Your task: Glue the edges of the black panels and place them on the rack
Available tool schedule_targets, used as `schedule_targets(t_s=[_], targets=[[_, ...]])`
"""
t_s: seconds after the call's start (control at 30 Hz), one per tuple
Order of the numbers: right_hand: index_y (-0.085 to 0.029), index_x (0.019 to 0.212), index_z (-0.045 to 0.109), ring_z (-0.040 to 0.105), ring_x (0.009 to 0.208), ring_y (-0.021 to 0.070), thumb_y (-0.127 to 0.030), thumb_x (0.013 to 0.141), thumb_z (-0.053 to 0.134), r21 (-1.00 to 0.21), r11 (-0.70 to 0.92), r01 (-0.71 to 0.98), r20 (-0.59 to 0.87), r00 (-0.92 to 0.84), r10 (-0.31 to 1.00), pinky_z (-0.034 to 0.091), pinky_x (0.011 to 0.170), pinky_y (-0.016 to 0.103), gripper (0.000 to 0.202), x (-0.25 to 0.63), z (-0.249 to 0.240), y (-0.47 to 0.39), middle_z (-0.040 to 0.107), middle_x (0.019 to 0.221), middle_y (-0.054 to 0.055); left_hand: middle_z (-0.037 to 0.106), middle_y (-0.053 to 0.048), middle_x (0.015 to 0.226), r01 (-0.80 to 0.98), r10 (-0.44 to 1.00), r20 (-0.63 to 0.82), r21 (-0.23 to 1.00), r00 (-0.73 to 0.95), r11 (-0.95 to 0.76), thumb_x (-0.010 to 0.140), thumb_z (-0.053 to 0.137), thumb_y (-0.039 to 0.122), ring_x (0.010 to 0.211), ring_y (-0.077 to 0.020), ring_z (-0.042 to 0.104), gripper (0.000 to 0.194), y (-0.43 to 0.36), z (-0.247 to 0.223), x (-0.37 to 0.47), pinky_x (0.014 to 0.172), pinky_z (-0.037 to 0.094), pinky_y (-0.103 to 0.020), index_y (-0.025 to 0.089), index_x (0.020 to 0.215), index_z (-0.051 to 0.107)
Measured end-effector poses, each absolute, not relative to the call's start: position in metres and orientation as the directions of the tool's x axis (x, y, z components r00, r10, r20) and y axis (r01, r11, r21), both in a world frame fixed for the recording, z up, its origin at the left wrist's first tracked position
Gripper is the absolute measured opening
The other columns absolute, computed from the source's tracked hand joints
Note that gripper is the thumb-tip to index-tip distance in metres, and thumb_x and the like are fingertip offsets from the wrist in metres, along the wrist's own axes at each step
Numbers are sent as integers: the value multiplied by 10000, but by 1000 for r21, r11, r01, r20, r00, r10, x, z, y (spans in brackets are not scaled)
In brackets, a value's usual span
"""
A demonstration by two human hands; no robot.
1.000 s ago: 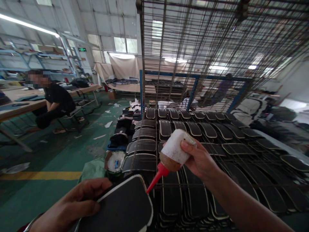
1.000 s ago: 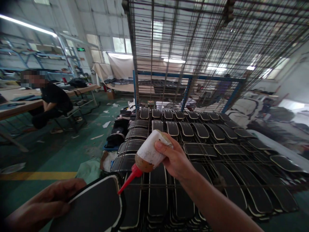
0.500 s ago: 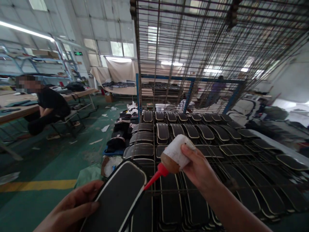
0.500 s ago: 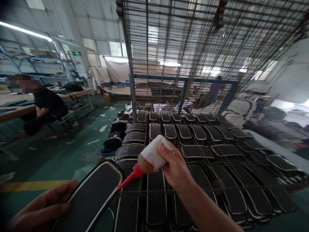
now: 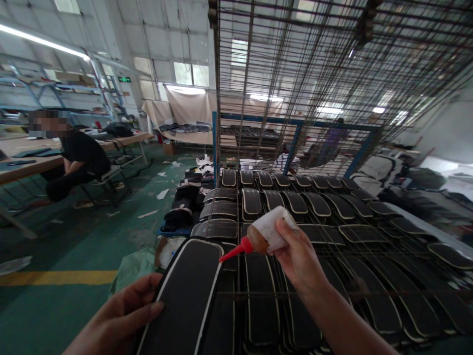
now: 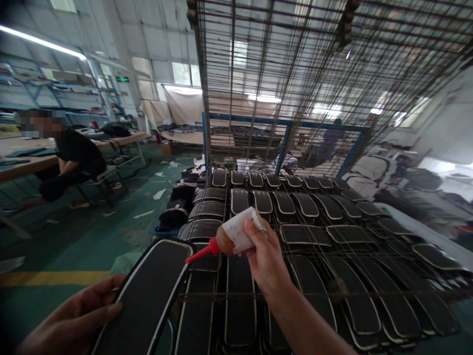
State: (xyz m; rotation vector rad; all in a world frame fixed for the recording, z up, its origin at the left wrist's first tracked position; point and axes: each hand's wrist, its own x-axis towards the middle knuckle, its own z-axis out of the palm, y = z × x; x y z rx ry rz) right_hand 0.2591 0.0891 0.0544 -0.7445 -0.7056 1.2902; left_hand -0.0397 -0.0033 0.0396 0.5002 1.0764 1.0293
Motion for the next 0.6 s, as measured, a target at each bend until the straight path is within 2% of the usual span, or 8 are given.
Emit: schedule_targets(t_s=[0.2, 0.43, 0.6], targets=[[-205, 895, 725, 556, 609, 158, -381, 703, 903, -814, 106, -571, 69, 85, 994, 511, 484, 228, 315, 251, 50, 78, 608, 730, 9, 814, -31, 874, -414, 878, -470, 784, 93, 463, 680, 831, 114, 763, -301, 771, 397, -1, 44, -40, 633, 626, -384, 230, 1026, 674], [-232, 940, 728, 561, 643, 166, -405, 700, 901, -835, 93, -542, 64, 71, 995, 520, 526, 233, 342, 239, 47, 60, 617, 768, 10, 805, -66, 887, -407, 878, -478, 796, 32, 448, 665, 841, 132, 771, -305, 773, 386, 2, 50, -39, 610, 629, -355, 195, 993, 648], [-242, 954, 733, 579, 708, 173, -384, 704, 904, -828, 61, -557, 48, 38, 998, 522, 605, 230, 334, 234, 42, 47, 643, 813, 20, 785, -57, 862, -414, 878, -479, 797, 9, 440, 674, 830, 163, 738, -278, 771, 394, 2, 57, -35, 599, 630, -337, 186, 1012, 628]])
